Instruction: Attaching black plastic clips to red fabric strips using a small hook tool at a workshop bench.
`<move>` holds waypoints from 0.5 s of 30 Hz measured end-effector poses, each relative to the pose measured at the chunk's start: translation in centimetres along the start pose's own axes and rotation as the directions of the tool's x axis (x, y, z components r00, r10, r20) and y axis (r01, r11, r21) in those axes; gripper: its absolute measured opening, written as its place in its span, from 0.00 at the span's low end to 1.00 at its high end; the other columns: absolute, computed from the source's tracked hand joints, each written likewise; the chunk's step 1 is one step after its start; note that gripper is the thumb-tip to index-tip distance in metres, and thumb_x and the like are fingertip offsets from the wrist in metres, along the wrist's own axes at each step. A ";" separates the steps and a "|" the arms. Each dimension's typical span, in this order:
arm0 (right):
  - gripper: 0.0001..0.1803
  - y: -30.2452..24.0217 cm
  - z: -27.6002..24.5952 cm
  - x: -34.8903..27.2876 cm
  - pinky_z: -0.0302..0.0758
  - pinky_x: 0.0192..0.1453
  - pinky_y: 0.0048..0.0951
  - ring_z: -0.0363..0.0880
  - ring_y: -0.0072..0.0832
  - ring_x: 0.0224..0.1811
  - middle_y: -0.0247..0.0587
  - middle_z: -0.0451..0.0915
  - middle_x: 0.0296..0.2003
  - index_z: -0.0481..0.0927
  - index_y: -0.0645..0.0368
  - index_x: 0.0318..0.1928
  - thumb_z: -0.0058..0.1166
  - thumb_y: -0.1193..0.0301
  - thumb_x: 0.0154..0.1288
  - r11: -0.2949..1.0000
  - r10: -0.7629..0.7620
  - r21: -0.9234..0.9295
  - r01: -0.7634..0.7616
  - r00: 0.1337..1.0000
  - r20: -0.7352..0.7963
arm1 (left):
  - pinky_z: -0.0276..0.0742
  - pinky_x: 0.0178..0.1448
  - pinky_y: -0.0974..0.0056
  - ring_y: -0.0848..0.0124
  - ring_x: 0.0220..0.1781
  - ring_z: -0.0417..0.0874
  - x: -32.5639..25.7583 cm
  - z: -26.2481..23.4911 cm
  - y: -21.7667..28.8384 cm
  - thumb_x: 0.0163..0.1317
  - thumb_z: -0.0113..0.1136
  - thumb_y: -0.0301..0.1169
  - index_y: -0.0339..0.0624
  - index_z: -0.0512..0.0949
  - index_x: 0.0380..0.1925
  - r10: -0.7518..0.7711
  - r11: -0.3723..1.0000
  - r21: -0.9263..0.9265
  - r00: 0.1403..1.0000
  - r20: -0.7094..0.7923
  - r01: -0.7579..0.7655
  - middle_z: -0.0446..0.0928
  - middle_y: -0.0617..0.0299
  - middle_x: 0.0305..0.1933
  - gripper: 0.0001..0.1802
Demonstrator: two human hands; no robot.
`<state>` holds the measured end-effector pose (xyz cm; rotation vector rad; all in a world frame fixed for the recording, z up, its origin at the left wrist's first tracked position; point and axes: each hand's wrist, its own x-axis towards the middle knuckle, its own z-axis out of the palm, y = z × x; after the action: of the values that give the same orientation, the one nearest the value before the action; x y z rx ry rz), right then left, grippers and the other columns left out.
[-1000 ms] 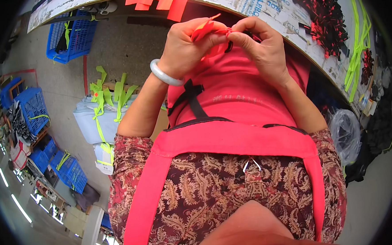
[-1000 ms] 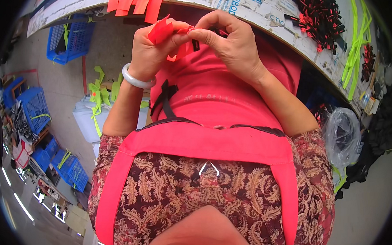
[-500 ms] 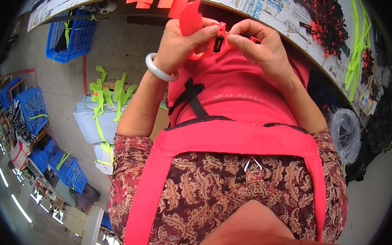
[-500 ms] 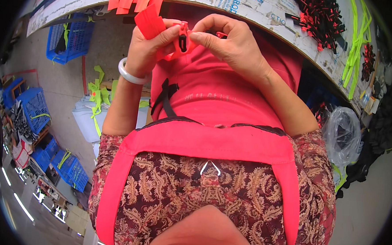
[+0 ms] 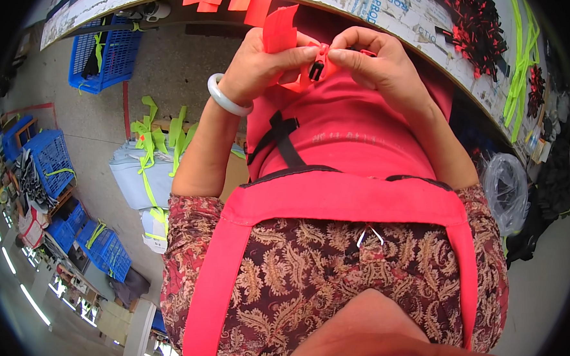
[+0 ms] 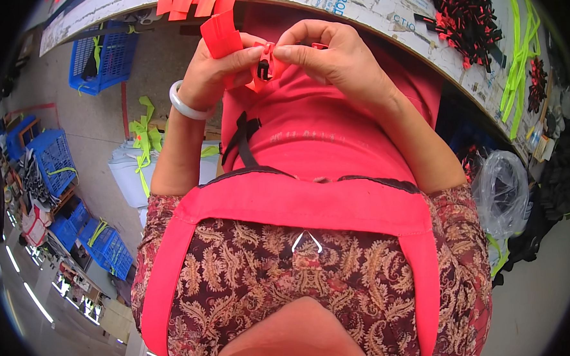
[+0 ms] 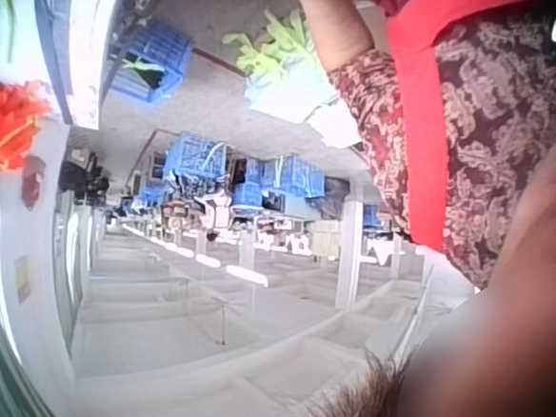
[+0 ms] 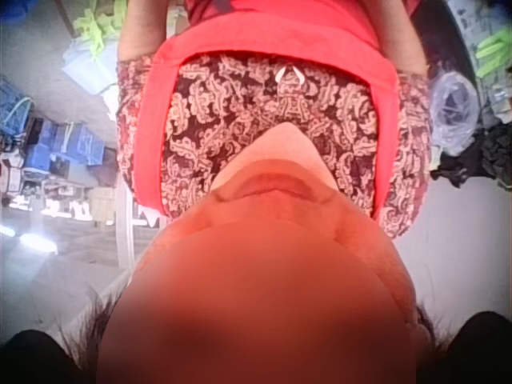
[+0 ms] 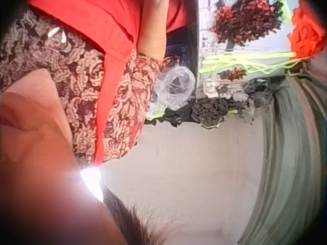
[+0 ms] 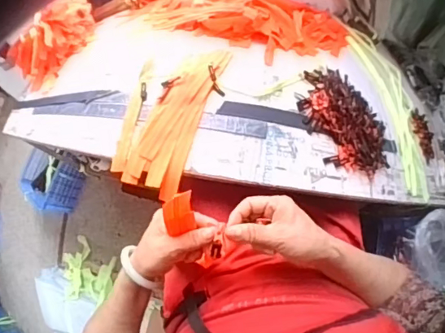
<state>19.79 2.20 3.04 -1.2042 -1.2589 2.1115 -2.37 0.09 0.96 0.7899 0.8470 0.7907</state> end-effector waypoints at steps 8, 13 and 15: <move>0.09 1.0 0.7 0.3 0.71 0.40 0.16 0.74 0.14 0.35 0.30 0.79 0.32 0.79 0.64 0.39 0.57 0.70 0.65 0.924 -0.327 -0.252 0.288 0.936 -0.130 | 0.67 0.26 0.76 0.84 0.24 0.73 -0.1 0.7 -0.9 0.59 0.65 0.30 0.35 0.82 0.36 0.153 0.959 0.246 0.987 -0.040 -0.139 0.78 0.67 0.24 0.09; 0.07 1.2 1.4 0.2 0.73 0.45 0.18 0.75 0.16 0.37 0.32 0.79 0.35 0.79 0.64 0.39 0.57 0.73 0.64 0.926 -0.357 -0.173 0.337 0.929 -0.101 | 0.72 0.30 0.74 0.81 0.26 0.75 -0.5 1.0 -1.6 0.60 0.64 0.29 0.35 0.82 0.38 0.252 0.931 0.280 0.967 -0.031 -0.233 0.80 0.65 0.28 0.10; 0.08 1.4 1.4 0.4 0.74 0.45 0.19 0.76 0.17 0.37 0.34 0.79 0.35 0.79 0.64 0.39 0.60 0.75 0.61 0.813 -0.498 -0.359 0.459 0.867 -0.020 | 0.73 0.30 0.74 0.81 0.26 0.75 -0.6 1.3 -1.7 0.60 0.64 0.29 0.35 0.82 0.38 0.284 0.915 0.310 0.958 -0.036 -0.259 0.80 0.65 0.28 0.09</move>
<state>18.54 1.00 1.98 -0.9770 -1.7157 1.4768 -1.11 -1.58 0.32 1.1741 0.9563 0.9562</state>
